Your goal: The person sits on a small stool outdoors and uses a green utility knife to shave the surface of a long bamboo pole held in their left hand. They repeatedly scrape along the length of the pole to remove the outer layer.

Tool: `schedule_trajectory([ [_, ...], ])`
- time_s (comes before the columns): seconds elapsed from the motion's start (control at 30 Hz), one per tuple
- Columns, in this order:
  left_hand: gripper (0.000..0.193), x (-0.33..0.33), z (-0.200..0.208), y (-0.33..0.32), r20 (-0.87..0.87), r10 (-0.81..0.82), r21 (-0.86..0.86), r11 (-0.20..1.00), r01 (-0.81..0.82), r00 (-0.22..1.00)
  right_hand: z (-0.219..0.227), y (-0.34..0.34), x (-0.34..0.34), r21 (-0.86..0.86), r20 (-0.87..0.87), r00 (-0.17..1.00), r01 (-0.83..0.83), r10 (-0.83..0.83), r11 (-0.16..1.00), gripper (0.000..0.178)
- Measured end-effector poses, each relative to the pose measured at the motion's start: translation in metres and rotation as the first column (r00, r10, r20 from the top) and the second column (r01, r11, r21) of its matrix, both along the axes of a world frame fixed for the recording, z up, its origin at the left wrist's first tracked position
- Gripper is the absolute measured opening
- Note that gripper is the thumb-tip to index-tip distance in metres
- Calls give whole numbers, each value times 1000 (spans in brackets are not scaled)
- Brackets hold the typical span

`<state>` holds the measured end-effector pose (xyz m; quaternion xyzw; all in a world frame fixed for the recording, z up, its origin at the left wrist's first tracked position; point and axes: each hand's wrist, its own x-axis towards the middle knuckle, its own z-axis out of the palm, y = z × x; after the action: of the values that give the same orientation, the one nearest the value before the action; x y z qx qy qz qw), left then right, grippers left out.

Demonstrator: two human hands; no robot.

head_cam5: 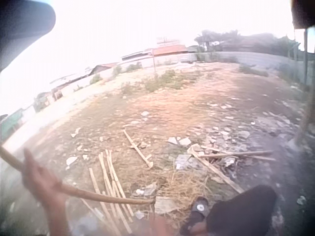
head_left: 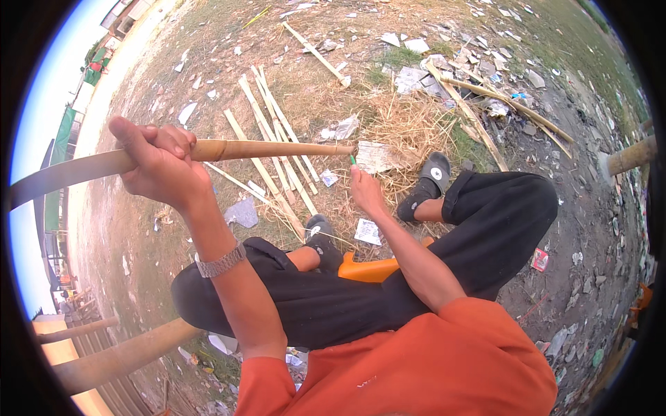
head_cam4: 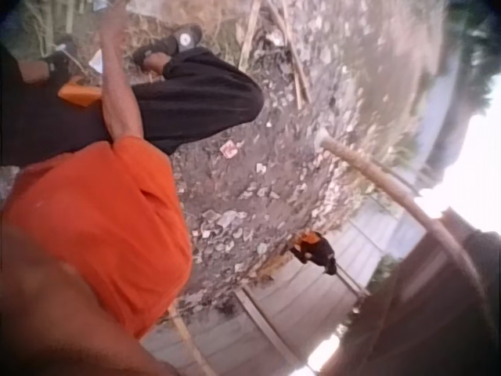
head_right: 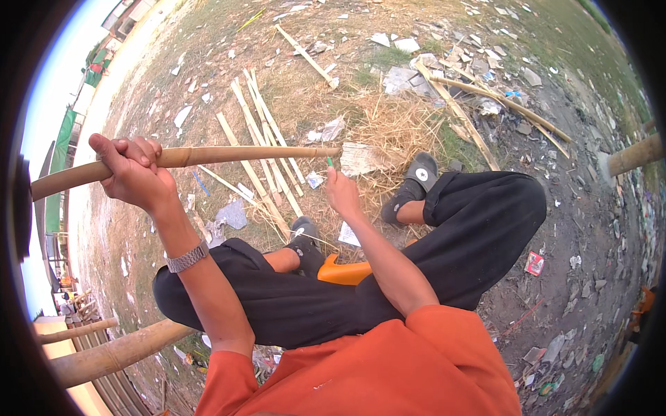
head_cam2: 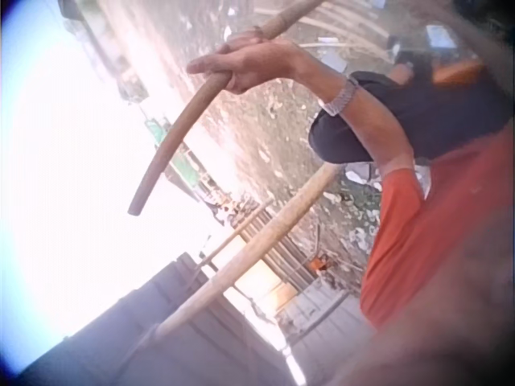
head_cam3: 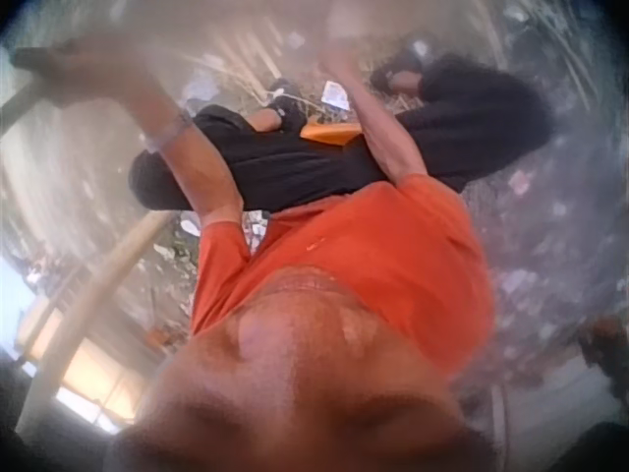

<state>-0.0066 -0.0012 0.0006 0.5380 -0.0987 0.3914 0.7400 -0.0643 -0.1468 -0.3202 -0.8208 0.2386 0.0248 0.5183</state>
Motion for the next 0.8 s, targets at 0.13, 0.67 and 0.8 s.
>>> schedule_trajectory([
  [0.13,44,1,0,-8,20,-67,34,997,67,998,58,14,15,153,205,978,-81,49,985,52],
  [0.67,43,0,-1,-9,47,-89,95,992,84,995,36,21,7,45,96,994,-53,48,998,61],
  [0.8,43,-5,-1,-18,45,-131,97,987,126,990,21,23,9,25,133,991,-2,-1,1000,61],
])
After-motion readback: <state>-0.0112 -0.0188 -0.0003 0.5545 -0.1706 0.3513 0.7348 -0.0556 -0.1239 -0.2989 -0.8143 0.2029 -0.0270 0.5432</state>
